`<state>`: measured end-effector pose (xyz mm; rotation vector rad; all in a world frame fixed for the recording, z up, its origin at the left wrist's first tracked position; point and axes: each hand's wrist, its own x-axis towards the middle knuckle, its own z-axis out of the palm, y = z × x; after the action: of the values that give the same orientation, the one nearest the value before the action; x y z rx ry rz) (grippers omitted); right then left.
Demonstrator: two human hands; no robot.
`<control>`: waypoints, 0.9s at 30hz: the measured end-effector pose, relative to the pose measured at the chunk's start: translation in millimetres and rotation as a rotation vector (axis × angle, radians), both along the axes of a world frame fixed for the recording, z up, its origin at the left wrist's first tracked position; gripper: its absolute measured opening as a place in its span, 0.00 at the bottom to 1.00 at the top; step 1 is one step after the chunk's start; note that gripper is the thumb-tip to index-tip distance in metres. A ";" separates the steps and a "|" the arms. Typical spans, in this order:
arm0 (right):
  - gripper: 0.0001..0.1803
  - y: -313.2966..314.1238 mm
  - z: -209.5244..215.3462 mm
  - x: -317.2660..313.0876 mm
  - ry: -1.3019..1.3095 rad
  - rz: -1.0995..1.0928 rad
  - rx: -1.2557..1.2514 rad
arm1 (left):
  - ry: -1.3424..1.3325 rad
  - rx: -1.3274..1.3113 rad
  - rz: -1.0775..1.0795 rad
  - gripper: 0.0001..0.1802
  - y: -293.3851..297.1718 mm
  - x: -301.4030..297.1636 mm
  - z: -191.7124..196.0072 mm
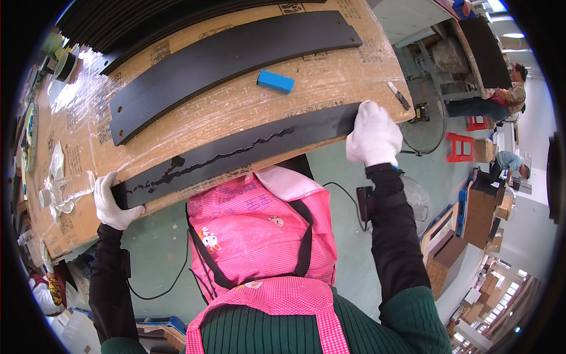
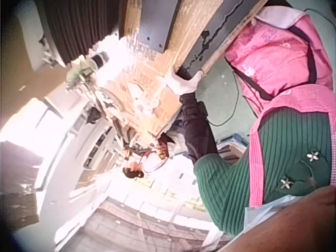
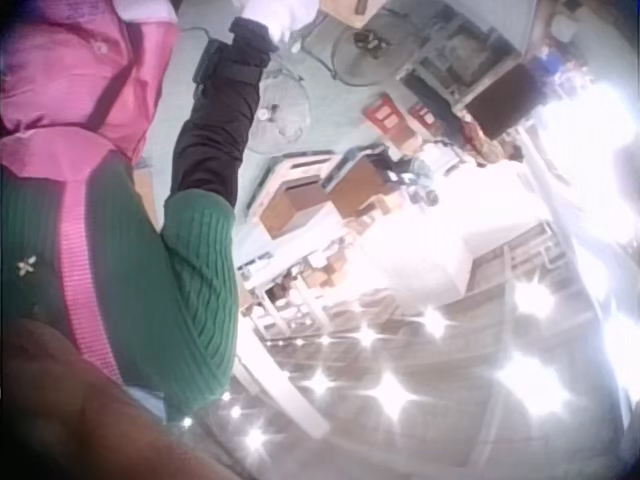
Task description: Wiping and cleaning curved black furniture components using a sponge and cloth at a workbench.
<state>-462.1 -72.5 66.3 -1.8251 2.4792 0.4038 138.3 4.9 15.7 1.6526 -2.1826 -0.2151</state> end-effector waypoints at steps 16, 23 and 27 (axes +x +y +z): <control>0.16 1.0 1.1 27.0 -0.133 0.095 -0.014 | -0.027 0.008 0.009 0.52 5.3 3.1 1.7; 0.16 -5.5 7.8 32.4 0.086 0.134 0.130 | -0.015 -0.023 0.003 0.51 2.5 -1.2 2.3; 0.18 -12.4 6.2 -1.6 -0.127 0.058 -0.065 | -0.020 -0.061 -0.019 0.51 0.2 -2.0 4.6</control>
<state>-463.7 -84.9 72.5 -1.8863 2.3865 0.2045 136.3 5.1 20.3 1.6079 -2.1984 -0.1365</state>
